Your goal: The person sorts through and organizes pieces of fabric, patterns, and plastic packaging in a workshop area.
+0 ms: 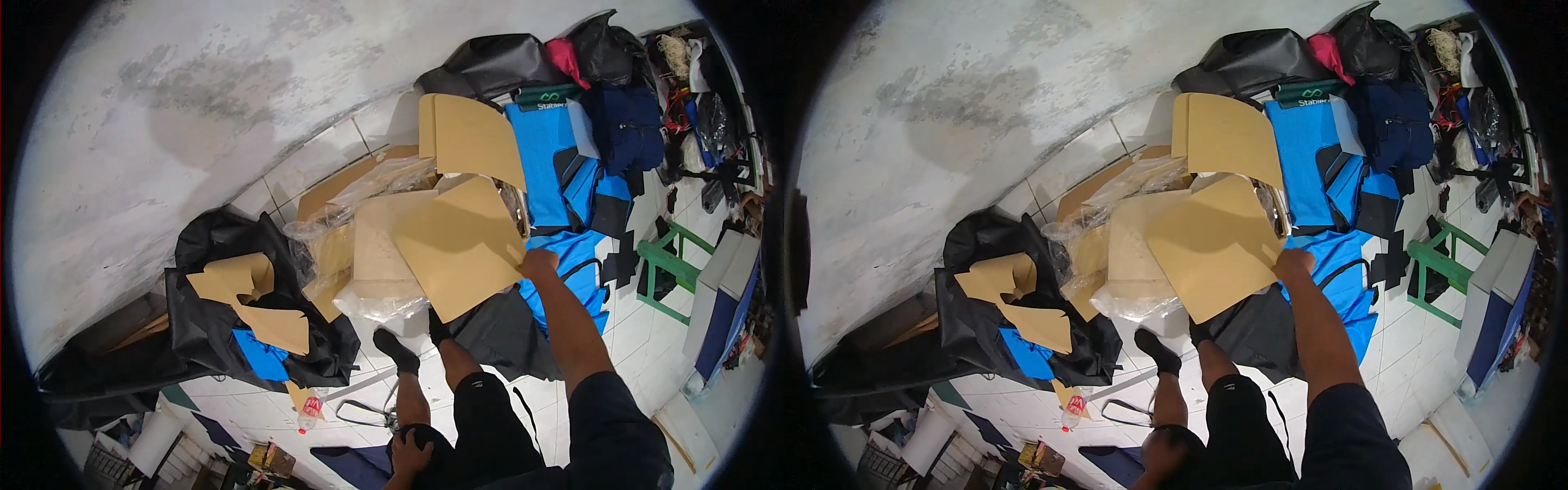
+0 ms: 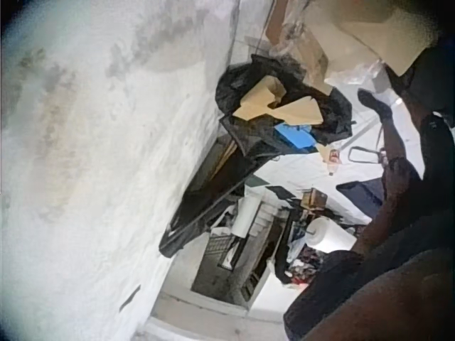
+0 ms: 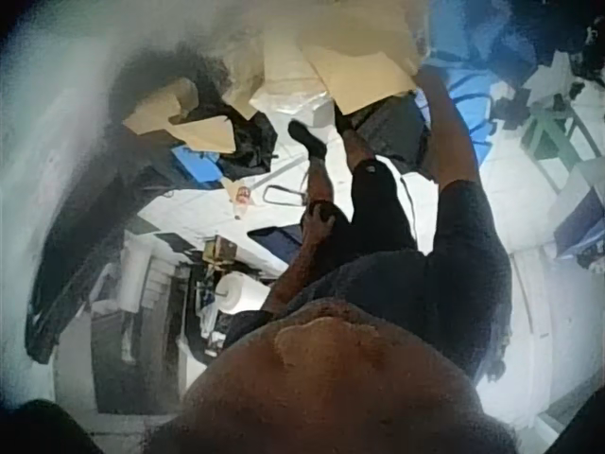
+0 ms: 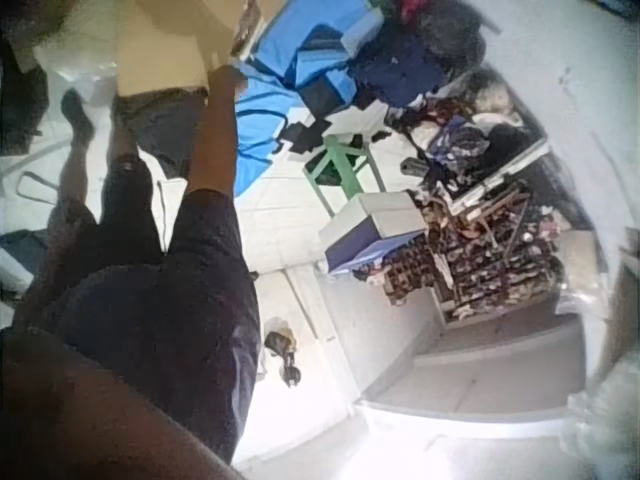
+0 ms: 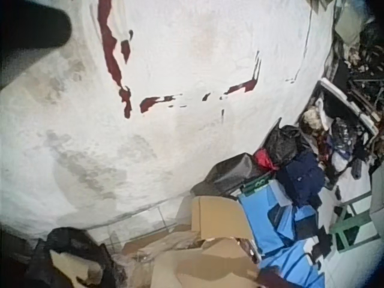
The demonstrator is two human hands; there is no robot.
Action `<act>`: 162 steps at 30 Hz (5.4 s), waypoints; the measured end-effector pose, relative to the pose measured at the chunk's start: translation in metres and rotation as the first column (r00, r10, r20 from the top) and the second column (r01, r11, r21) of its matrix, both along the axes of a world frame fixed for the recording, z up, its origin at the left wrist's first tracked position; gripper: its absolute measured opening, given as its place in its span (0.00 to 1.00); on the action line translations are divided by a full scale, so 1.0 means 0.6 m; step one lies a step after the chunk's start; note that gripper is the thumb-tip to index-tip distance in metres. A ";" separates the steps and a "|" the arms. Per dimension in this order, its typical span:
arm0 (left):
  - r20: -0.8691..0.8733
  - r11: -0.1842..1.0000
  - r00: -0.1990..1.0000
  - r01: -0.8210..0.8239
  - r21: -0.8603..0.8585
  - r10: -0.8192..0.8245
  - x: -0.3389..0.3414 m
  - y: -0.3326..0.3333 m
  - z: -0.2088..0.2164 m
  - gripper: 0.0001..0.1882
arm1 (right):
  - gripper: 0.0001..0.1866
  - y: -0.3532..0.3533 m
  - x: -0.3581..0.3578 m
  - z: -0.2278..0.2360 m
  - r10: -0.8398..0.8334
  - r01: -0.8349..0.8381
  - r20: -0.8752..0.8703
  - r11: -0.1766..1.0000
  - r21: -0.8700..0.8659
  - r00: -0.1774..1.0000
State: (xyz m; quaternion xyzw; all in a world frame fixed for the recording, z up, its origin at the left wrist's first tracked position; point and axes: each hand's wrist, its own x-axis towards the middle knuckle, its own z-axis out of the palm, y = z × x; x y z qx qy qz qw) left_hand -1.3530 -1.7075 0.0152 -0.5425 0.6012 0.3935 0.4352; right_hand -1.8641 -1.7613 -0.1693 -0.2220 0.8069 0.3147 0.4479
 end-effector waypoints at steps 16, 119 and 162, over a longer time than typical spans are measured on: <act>0.104 0.976 0.978 -0.194 0.098 0.183 -0.004 0.006 -0.007 0.44 | 0.29 -0.259 -0.093 -0.116 0.227 -0.537 -0.593 0.732 -0.419 0.773; -0.008 0.999 1.000 0.012 0.049 -0.012 0.019 -0.044 -0.015 0.28 | 0.21 -0.263 -0.138 -0.146 0.094 -0.380 -0.433 0.666 -0.642 0.896; -0.857 0.901 0.281 -0.178 0.396 0.432 -0.098 -0.521 0.350 0.24 | 0.24 0.001 0.363 0.678 -0.183 0.749 0.806 -0.298 -0.592 0.563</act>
